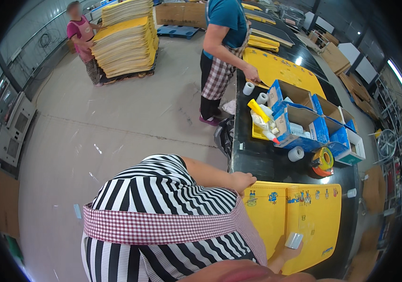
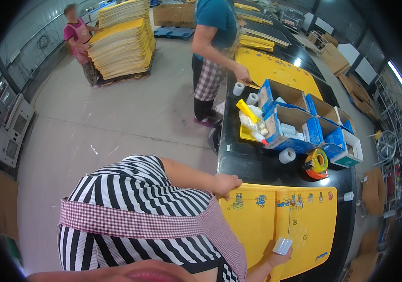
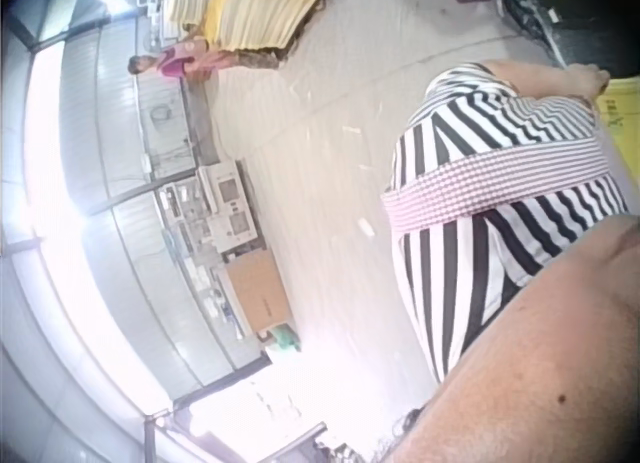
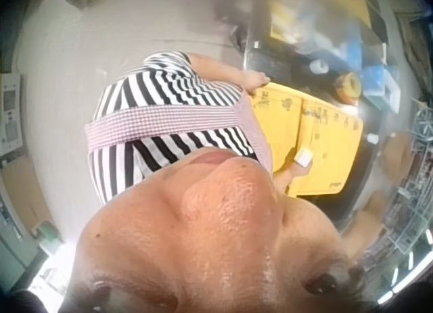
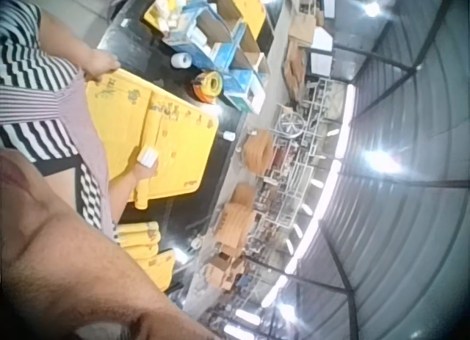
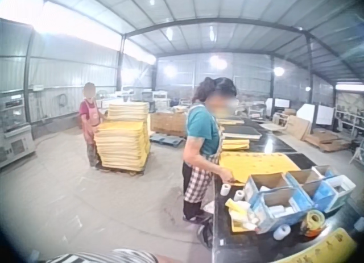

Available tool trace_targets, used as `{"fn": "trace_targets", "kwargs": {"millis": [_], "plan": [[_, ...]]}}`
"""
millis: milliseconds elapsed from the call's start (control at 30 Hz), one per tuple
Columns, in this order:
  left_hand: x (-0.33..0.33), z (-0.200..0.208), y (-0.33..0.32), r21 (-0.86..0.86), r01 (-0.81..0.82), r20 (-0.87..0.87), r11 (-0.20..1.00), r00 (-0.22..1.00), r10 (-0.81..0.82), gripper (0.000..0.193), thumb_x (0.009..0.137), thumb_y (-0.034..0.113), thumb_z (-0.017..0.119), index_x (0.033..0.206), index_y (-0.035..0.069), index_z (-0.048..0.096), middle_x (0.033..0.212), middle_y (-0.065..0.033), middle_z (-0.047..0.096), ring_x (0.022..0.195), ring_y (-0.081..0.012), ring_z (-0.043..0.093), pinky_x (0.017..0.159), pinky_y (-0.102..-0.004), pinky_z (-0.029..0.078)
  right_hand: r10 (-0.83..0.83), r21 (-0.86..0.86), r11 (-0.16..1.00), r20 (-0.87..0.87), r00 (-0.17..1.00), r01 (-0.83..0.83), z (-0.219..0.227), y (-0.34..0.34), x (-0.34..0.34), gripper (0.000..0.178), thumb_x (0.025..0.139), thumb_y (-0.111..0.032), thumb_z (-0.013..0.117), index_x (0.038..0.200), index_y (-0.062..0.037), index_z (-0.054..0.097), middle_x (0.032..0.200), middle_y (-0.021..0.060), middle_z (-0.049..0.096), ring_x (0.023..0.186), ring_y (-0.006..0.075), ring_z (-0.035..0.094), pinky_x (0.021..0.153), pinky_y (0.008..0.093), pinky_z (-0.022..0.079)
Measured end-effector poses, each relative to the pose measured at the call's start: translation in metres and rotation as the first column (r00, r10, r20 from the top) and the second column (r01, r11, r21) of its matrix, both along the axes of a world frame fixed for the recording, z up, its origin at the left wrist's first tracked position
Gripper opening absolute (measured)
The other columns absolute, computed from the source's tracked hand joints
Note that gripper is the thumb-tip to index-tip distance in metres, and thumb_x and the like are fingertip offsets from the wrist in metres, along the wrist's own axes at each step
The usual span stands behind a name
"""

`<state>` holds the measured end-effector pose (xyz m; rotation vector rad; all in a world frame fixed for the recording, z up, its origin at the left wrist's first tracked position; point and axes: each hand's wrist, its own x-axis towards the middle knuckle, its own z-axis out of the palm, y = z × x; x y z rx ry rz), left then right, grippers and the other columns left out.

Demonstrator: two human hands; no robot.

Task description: The person rolls up a yellow mat on a table, secures it with tape, and places it aside. They repeat this process for multiple mats, handling them one at a time.

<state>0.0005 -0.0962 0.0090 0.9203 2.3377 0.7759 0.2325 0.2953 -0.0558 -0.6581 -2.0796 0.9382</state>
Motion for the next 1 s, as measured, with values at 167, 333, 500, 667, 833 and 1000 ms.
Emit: {"fn": "trace_targets", "kwargs": {"millis": [167, 333, 500, 667, 833, 1000], "plan": [[0.0, 0.002, -0.001, 0.004, 0.005, 0.023, 1.0, 1.0, -0.005, 0.051, 0.074, 0.01, 0.087, 0.114, 0.006, 0.055, 0.122, -0.0184, 0.058, 0.117, -0.0407, 0.059, 0.095, -0.0466, 0.051, -0.008, 0.003, 1.0, 0.013, 1.0, 0.008, 0.005, -0.013, -0.005, 0.035, 0.074, -0.004, 0.081, 0.105, 0.0032, 0.067, 0.097, 0.0063, 0.068, 0.083, 0.0183, 0.063, 0.073, 0.0363, 0.054], [0.001, 0.003, 0.001, 0.0, 0.007, 0.033, 1.0, 0.999, -0.007, 0.052, 0.072, 0.01, 0.088, 0.113, 0.006, 0.057, 0.121, -0.0182, 0.058, 0.115, -0.0412, 0.061, 0.094, -0.0474, 0.052, -0.016, 0.04, 0.999, 0.019, 1.0, 0.015, -0.003, -0.008, 0.0, 0.035, 0.075, -0.002, 0.08, 0.107, 0.0046, 0.068, 0.098, 0.0074, 0.069, 0.083, 0.0187, 0.064, 0.074, 0.0357, 0.055], [0.0, -0.001, 0.0, -0.007, 0.01, -0.021, 1.0, 1.0, -0.011, 0.051, 0.07, 0.014, 0.09, 0.11, 0.006, 0.059, 0.118, -0.0178, 0.059, 0.113, -0.041, 0.062, 0.092, -0.0482, 0.052, 0.056, -0.077, 0.995, -0.084, 0.995, -0.063, -0.01, 0.003, 0.0, 0.031, 0.078, -0.007, 0.08, 0.105, 0.004, 0.068, 0.093, 0.0094, 0.068, 0.079, 0.0219, 0.064, 0.072, 0.0375, 0.055], [-0.002, -0.006, 0.001, -0.011, 0.009, -0.011, 1.0, 1.0, -0.009, 0.051, 0.07, 0.016, 0.091, 0.109, 0.006, 0.06, 0.118, -0.0174, 0.059, 0.113, -0.0399, 0.062, 0.092, -0.0479, 0.052, 0.028, -0.52, 0.836, -0.275, 0.961, -0.173, -0.01, 0.001, -0.006, 0.027, 0.084, 0.0, 0.074, 0.108, 0.0077, 0.067, 0.097, 0.0099, 0.068, 0.082, 0.021, 0.064, 0.072, 0.0368, 0.056], [-0.005, -0.009, 0.004, -0.023, 0.001, 0.012, 1.0, 1.0, -0.001, 0.052, 0.069, 0.019, 0.093, 0.107, 0.006, 0.059, 0.118, -0.0169, 0.06, 0.113, -0.0391, 0.062, 0.093, -0.047, 0.052, 0.013, -0.138, 0.99, -0.066, 0.998, -0.022, -0.039, 0.033, 0.003, 0.028, 0.082, -0.018, 0.08, 0.1, -0.0006, 0.067, 0.087, 0.0091, 0.066, 0.077, 0.0244, 0.061, 0.073, 0.0391, 0.052], [-0.005, -0.012, 0.004, -0.033, -0.001, -0.007, 0.999, 1.0, 0.0, 0.053, 0.068, 0.021, 0.094, 0.105, 0.006, 0.059, 0.117, -0.0165, 0.061, 0.114, -0.0388, 0.062, 0.093, -0.0467, 0.052, 0.07, -0.457, 0.878, -0.178, 0.982, -0.146, -0.042, 0.039, 0.002, 0.027, 0.098, -0.017, 0.059, 0.112, 0.0047, 0.065, 0.103, 0.0098, 0.064, 0.09, 0.0236, 0.062, 0.076, 0.039, 0.055]]}}
